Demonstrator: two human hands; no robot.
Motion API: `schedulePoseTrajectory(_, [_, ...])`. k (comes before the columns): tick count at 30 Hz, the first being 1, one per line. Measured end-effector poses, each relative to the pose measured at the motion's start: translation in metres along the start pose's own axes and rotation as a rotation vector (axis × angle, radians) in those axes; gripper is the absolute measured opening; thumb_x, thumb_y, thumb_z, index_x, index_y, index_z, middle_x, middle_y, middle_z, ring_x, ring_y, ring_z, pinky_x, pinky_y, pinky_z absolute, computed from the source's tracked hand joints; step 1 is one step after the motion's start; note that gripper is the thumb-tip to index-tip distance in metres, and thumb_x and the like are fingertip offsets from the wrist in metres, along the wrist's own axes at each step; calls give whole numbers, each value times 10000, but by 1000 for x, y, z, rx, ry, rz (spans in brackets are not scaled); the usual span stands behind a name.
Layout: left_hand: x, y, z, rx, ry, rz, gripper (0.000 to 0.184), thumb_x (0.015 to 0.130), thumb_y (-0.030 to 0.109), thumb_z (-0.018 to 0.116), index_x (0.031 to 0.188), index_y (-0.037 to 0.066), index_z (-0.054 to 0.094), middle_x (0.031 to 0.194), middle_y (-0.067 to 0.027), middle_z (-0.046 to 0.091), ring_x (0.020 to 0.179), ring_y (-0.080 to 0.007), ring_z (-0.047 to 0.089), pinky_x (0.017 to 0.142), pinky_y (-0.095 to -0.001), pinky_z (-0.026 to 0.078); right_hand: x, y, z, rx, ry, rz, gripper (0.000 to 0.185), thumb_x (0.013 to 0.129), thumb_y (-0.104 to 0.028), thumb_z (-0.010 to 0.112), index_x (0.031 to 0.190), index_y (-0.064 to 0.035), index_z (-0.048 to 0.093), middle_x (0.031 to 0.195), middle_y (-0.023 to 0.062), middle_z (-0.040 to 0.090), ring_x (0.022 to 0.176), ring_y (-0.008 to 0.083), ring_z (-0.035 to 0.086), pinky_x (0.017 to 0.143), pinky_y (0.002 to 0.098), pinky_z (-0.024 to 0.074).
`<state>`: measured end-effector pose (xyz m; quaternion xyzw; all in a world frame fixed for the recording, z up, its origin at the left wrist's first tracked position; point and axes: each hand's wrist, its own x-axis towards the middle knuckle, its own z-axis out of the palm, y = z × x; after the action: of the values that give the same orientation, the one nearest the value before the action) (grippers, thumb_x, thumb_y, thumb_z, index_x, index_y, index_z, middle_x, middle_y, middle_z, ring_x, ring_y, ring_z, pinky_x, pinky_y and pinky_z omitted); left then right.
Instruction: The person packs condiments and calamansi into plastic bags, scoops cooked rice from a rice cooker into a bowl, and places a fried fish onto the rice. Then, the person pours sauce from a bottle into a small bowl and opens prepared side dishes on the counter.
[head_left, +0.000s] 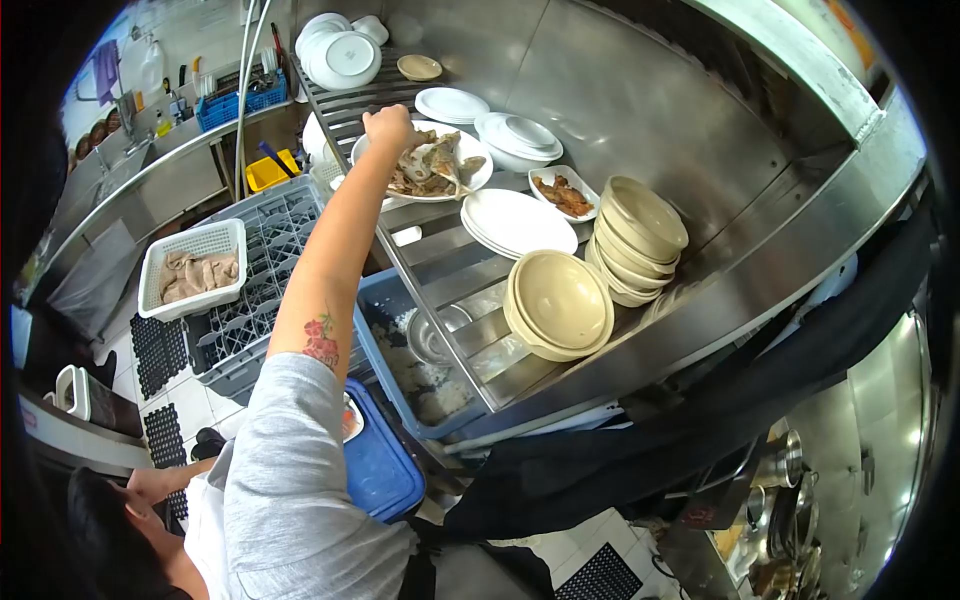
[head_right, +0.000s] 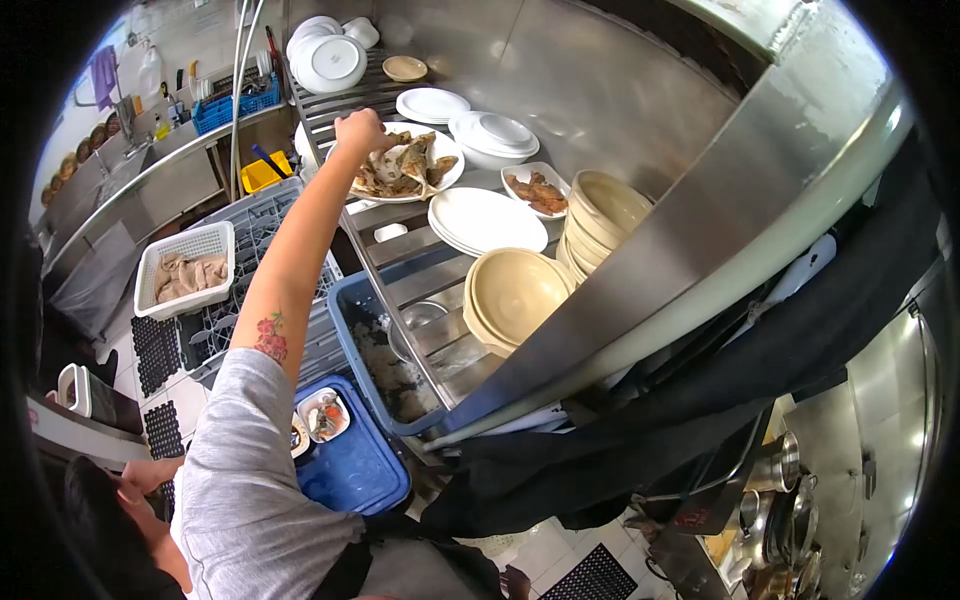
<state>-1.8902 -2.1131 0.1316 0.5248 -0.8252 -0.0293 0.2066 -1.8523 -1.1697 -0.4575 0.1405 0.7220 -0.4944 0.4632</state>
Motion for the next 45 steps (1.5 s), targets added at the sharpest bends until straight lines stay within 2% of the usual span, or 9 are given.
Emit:
schedulePoseTrajectory(4, [-11,1,3,100,-105,-2,539,613,357,791,1076,101,689,1052,-97,705,1060,-276,641,1010,-437,360,10,6,-11,-28,-25,-56,379,931,-254,555,1288,-130,581,963,22,686,729,109,645,535,236,491])
schedulePoseTrajectory(9, [-20,11,25,200,152,427,435,650,148,789,1047,300,700,1131,-42,551,1176,-239,466,961,-419,396,-25,-55,15,21,-16,118,335,933,-214,511,1236,-97,593,938,95,696,785,212,669,631,309,509])
schedulePoseTrajectory(13, [-31,15,29,374,353,816,427,657,112,753,1030,313,698,1072,-30,554,1111,-209,481,991,-382,362,-30,-47,20,43,-11,125,338,919,-194,519,1231,-92,598,919,89,690,778,198,659,639,282,501])
schedulePoseTrajectory(26, [-35,-47,6,149,226,437,264,688,176,737,914,312,744,1025,-43,593,1079,-253,509,902,-454,407,-30,-4,20,54,1,76,339,913,-228,582,1224,-96,613,913,42,666,715,143,625,554,264,489])
schedulePoseTrajectory(29, [-38,-31,4,95,297,408,177,747,330,711,912,279,750,1009,-57,619,1066,-265,516,884,-444,412,-18,-32,8,-696,-14,-29,333,902,-214,537,1199,-100,634,902,65,681,720,163,626,643,279,500])
schedulePoseTrajectory(32, [-44,-2,-2,69,177,403,394,736,500,710,982,195,757,1050,-112,645,1082,-293,523,927,-452,388,-34,-60,24,-157,58,120,356,903,-226,540,1221,-85,617,906,73,684,730,166,639,624,272,499])
schedulePoseTrajectory(38, [-43,28,-2,246,-241,350,658,549,555,786,988,66,744,1152,-139,660,1207,-336,483,1025,-483,308,-34,-92,40,-60,-30,36,355,928,-159,504,1253,-38,579,936,99,695,786,194,667,618,276,519])
schedulePoseTrajectory(41, [-31,21,-1,306,-259,339,613,556,481,783,1019,81,737,1155,-128,658,1196,-332,488,1034,-488,281,-19,-79,37,-50,-62,-44,341,938,-143,493,1251,-40,580,944,106,697,796,200,669,642,291,531])
schedulePoseTrajectory(45, [-16,-4,5,278,-313,298,581,647,555,701,1043,131,739,1233,-137,619,1266,-400,420,1064,-583,224,-1,-36,22,-595,-69,-599,340,947,-191,504,1245,-48,582,961,113,694,800,215,672,652,312,537])
